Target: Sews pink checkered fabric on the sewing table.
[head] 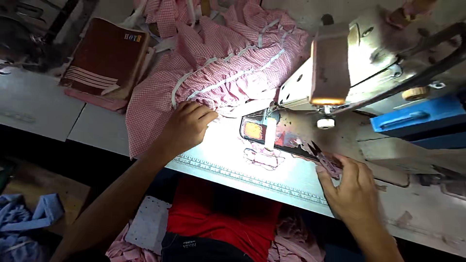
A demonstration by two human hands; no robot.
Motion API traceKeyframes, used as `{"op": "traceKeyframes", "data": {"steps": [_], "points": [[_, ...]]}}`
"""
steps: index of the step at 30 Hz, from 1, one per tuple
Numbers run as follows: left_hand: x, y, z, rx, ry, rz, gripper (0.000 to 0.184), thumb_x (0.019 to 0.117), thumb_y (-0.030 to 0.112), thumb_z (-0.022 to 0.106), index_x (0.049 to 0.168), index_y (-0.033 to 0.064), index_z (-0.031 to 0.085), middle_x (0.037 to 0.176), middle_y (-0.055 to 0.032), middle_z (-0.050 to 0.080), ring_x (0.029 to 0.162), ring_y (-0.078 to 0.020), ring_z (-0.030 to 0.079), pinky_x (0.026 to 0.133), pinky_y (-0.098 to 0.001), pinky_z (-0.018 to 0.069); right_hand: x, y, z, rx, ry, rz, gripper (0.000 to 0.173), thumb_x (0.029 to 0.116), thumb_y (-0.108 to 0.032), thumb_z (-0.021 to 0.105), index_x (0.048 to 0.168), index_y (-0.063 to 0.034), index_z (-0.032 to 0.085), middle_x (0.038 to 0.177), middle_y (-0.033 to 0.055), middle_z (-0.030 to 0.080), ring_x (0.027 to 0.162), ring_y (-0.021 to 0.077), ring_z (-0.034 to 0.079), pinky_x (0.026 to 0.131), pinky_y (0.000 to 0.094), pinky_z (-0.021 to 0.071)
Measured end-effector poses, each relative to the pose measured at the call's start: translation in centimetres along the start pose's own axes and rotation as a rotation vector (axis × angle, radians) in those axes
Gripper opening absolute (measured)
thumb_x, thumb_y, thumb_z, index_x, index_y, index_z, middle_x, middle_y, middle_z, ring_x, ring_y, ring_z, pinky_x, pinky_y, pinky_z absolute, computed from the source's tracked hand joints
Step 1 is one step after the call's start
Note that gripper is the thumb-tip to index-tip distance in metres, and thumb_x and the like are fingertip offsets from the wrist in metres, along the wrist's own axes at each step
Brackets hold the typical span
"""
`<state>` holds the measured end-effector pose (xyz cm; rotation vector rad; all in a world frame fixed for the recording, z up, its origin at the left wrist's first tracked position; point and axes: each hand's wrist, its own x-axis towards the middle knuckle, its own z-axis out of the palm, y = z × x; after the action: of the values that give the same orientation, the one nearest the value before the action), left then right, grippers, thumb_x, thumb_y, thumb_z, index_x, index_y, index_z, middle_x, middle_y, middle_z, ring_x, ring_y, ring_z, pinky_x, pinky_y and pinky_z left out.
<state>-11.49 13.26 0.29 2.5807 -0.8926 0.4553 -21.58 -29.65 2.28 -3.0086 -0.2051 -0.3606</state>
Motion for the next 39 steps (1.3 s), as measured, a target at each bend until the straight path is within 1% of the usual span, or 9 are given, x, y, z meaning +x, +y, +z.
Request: {"op": "traceKeyframes", "data": {"steps": [6,10,15,22,25,29,34,36,39], "points": [[-0.2,0.3,0.1,0.081,0.022,0.011,0.035,0.1043,0.03,0.049,0.129,0.0228,0.073,0.101,-0.0118,0.067,0.096,-0.0295,0.063,0.09,-0.0465,0.0447,1.5,-2.4,0.6,0.021,0.082,0.022,0.034,0.1049,-0.011,0.04,0.121,0.0082,0.064,0.104,0.0297,0.066,0.096,0.043,0.067,0.083,0.0517,0.054],[-0.2,0.1,-0.1,0.014,0.021,0.049,0.03,0.1002,0.032,0.051,0.102,0.0181,0.077,0.091,-0.0102,0.064,0.091,-0.0287,0.061,0.091,-0.0476,0.0406,2.7,-7.7,0.3,0.456,0.009,0.04,0.04,0.1095,-0.024,0.042,0.134,0.005,0.053,0.11,0.0173,0.066,0.095,0.014,0.066,0.084,0.0316,0.0559],[-0.1,-0.1,-0.2,-0.004,0.02,0.032,0.032,0.0988,0.033,0.051,0.084,0.0116,0.069,0.083,-0.0097,0.058,0.09,-0.0301,0.058,0.093,-0.0505,0.036,6.4,-15.3,1.0,0.341,0.069,-0.24,0.033,0.0988,-0.028,0.066,0.124,-0.0067,0.072,0.103,0.0152,0.067,0.081,0.0265,0.067,0.062,0.0423,0.0546],[-0.1,-0.3,-0.2,0.004,0.071,0.041,0.028,0.0966,0.028,0.052,0.078,0.0115,0.066,0.08,-0.0079,0.057,0.087,-0.0286,0.057,0.093,-0.05,0.0356,9.3,-19.1,4.1,0.221,0.148,-0.408,0.019,0.0985,-0.024,0.066,0.109,-0.0114,0.076,0.089,0.0089,0.066,0.066,0.024,0.063,0.049,0.0387,0.0453],[-0.5,-0.1,-0.3,-0.036,0.047,-0.018,0.028,0.0966,0.027,0.052,0.077,0.0103,0.065,0.079,-0.0077,0.058,0.088,-0.028,0.059,0.093,-0.0487,0.0379,6.8,-16.9,3.7,0.291,0.122,-0.321,0.023,0.098,-0.028,0.067,0.111,-0.0117,0.077,0.094,0.0079,0.069,0.07,0.0212,0.066,0.053,0.0383,0.0509],[-2.9,5.5,-1.9,-0.148,-0.212,-0.242,0.026,0.0906,0.031,0.059,0.073,0.0142,0.068,0.072,-0.0028,0.062,0.073,-0.0229,0.064,0.067,-0.0479,0.0503,3.8,-7.9,2.9,0.234,0.185,0.015,0.029,0.0969,-0.03,0.069,0.116,-0.0093,0.078,0.099,0.0134,0.073,0.088,0.0229,0.07,0.078,0.0384,0.0583],[-7.8,14.9,-6.5,-0.736,-0.829,0.021,0.036,0.1059,0.038,0.051,0.103,0.0087,0.07,0.083,-0.012,0.066,0.073,-0.0306,0.069,0.057,-0.0488,0.0548,2.3,-1.7,1.6,0.01,0.163,0.235,0.041,0.1037,-0.044,0.055,0.127,-0.0158,0.074,0.137,0.0283,0.058,0.128,0.0543,0.047,0.106,0.0704,0.0306],[-7.0,14.3,-7.3,-0.799,-0.733,0.093,0.04,0.1038,0.047,0.054,0.116,0.0126,0.071,0.093,-0.0087,0.069,0.08,-0.0249,0.069,0.065,-0.0446,0.0567,2.4,-4.7,1.0,0.105,0.195,0.126,0.04,0.1049,-0.036,0.054,0.126,-0.0072,0.073,0.132,0.0273,0.062,0.123,0.0498,0.054,0.106,0.064,0.0381],[-2.9,10.1,-6.1,-0.408,-0.191,-0.106,0.029,0.1023,0.029,0.057,0.12,0.0125,0.073,0.112,-0.0034,0.074,0.103,-0.0146,0.071,0.087,-0.0349,0.0588,2.7,-11.2,1.0,0.35,0.06,-0.169,0.048,0.104,-0.037,0.052,0.133,-0.0019,0.067,0.134,0.0193,0.066,0.126,0.0371,0.06,0.109,0.0561,0.043]]}}
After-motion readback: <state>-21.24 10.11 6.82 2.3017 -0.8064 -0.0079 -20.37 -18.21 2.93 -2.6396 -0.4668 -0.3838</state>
